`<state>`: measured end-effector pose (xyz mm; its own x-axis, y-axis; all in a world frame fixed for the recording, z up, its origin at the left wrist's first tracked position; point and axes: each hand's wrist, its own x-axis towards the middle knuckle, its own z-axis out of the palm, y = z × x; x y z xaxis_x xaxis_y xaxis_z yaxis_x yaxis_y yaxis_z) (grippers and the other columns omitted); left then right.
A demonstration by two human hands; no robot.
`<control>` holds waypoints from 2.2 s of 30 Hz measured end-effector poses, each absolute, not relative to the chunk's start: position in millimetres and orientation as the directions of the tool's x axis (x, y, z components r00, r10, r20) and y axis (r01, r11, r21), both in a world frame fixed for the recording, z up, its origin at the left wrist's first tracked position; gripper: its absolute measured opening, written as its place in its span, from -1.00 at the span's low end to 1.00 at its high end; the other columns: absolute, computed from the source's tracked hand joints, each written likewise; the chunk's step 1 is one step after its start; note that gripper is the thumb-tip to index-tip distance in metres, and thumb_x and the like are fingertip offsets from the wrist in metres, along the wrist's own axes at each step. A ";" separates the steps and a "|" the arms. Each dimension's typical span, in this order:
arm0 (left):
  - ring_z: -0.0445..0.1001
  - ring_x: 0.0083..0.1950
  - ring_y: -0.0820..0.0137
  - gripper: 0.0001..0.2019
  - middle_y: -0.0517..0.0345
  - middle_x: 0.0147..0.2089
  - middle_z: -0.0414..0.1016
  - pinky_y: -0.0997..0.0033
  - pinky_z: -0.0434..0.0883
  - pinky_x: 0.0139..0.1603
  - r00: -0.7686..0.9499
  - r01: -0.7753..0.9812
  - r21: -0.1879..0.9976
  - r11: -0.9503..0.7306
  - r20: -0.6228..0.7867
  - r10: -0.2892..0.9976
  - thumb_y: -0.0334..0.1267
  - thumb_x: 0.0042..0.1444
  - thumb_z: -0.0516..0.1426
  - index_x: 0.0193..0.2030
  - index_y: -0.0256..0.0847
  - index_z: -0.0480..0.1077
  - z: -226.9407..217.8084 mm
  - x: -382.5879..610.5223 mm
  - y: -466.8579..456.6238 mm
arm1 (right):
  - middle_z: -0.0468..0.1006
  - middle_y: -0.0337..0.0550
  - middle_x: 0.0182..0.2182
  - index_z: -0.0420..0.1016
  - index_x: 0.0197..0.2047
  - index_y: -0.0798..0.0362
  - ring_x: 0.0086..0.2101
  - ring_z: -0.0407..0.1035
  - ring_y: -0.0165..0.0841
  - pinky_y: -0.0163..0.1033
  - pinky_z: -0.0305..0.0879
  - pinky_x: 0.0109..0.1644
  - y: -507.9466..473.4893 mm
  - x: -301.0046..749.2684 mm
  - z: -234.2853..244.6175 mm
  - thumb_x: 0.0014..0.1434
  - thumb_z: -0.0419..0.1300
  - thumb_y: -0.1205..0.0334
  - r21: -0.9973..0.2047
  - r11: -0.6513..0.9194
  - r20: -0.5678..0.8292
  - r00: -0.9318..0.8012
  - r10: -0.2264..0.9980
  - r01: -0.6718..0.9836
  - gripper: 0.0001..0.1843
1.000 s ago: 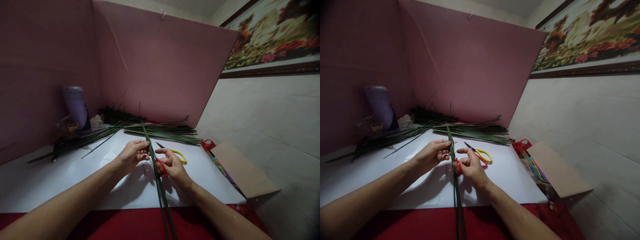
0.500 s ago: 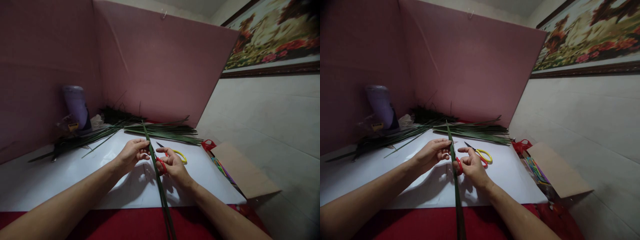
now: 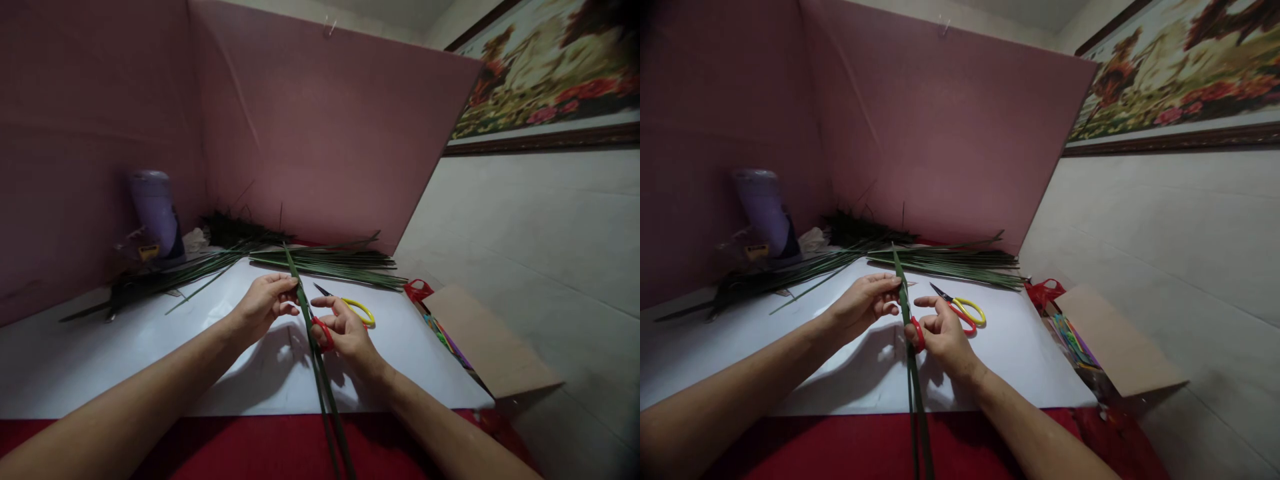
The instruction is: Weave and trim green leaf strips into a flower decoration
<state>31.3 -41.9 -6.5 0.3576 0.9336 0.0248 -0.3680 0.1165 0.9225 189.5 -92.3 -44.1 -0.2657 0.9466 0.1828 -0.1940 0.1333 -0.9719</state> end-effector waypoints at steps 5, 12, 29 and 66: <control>0.34 -0.55 0.52 -0.92 0.09 -0.52 0.39 0.55 0.36 -0.58 0.378 -0.361 0.925 0.121 0.026 0.926 -0.41 0.01 0.14 -0.45 -0.38 0.36 -7.5 30.1 -40.0 | 0.32 -0.45 -0.67 0.17 -0.09 0.09 -0.65 0.13 -0.55 -0.39 -0.01 -0.55 -93.1 189.7 -44.3 -0.02 0.32 0.16 -0.967 0.127 0.184 -0.260 0.948 -0.222 -0.50; 0.35 -0.53 0.53 -0.92 0.10 -0.51 0.39 0.55 0.36 -0.58 0.386 -0.362 0.922 0.134 0.017 0.922 -0.43 0.04 0.12 -0.36 -0.43 0.41 -8.6 29.7 -39.8 | 0.32 -0.46 -0.67 0.18 -0.09 0.08 -0.65 0.13 -0.55 -0.40 0.01 -0.53 -92.3 190.1 -45.7 0.00 0.31 0.17 -0.966 0.135 0.191 -0.260 0.946 -0.220 -0.52; 0.35 -0.53 0.51 -0.95 0.09 -0.52 0.38 0.56 0.37 -0.60 0.420 -0.347 0.925 0.157 0.003 0.908 -0.45 0.03 0.12 -0.43 -0.38 0.37 -9.0 30.0 -40.8 | 0.27 -0.49 -0.67 0.16 -0.09 0.08 -0.65 0.09 -0.55 -0.39 -0.04 -0.53 -90.0 191.5 -46.5 -0.01 0.29 0.21 -0.968 0.154 0.203 -0.255 0.945 -0.200 -0.53; 0.35 -0.44 0.48 -0.89 0.13 -0.43 0.38 0.53 0.25 -0.55 0.379 -0.364 0.928 0.076 0.073 0.923 -0.32 -0.04 0.19 -0.40 -0.34 0.40 -10.6 28.6 -41.3 | 0.25 -0.45 -0.66 0.19 -0.08 0.06 -0.64 0.06 -0.53 -0.40 -0.03 -0.55 -89.2 194.6 -43.3 -0.05 0.32 0.09 -0.976 0.142 0.182 -0.265 0.947 -0.165 -0.46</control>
<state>28.6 -41.3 -10.6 0.3788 0.9226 0.0729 -0.3638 0.0761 0.9283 194.6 -89.2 -43.3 -0.2651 0.9468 0.1823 -0.1652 0.1417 -0.9760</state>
